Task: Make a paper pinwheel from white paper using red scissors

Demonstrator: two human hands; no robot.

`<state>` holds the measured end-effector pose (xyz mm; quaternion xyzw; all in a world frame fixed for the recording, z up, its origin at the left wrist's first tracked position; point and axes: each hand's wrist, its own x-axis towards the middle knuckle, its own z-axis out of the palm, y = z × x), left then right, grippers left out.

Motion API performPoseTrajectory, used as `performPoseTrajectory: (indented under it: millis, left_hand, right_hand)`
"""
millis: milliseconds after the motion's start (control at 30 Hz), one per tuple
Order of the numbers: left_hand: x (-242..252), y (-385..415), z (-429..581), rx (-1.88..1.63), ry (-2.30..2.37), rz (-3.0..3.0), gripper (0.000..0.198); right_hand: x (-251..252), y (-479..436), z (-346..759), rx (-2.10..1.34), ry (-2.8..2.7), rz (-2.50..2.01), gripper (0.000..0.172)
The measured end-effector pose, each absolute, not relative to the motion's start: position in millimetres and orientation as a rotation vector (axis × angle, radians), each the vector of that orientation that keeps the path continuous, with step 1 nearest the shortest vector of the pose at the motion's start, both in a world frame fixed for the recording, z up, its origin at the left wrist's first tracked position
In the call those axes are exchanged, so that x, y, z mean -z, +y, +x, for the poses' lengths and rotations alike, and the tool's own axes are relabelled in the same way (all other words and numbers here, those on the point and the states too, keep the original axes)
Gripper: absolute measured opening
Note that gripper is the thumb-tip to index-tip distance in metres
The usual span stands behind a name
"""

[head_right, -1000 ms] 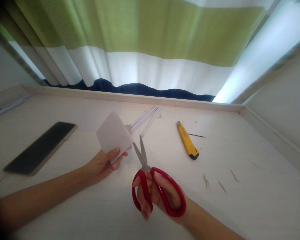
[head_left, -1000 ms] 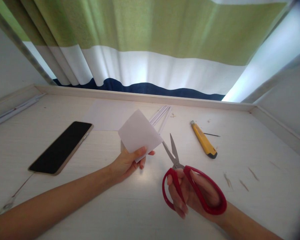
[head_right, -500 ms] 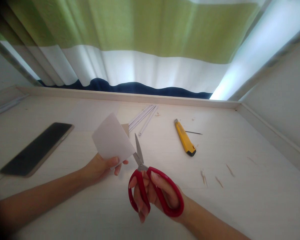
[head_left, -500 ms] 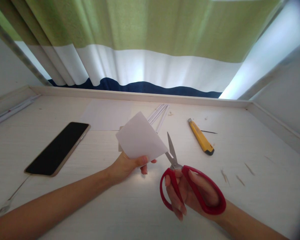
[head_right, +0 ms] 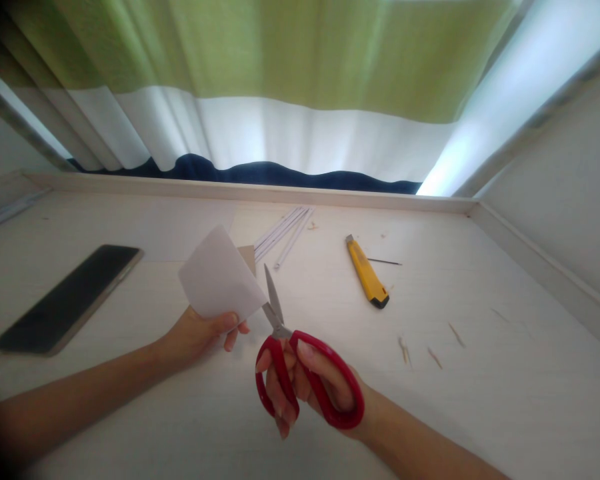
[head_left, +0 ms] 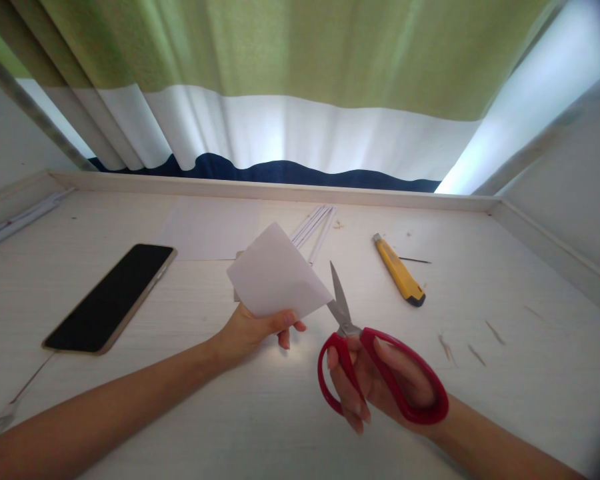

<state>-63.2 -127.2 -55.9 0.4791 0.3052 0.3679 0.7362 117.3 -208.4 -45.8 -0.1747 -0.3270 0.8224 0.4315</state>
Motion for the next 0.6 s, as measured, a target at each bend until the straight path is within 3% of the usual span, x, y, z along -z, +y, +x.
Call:
performPoseTrajectory:
  millis: [600]
  left_hand:
    - [58.3, -127.1, -63.2, -0.818, 0.692, 1.100, 0.020]
  right_hand:
    - [47.3, -211.7, 118.8, -1.975, -0.909, -0.500, 0.042]
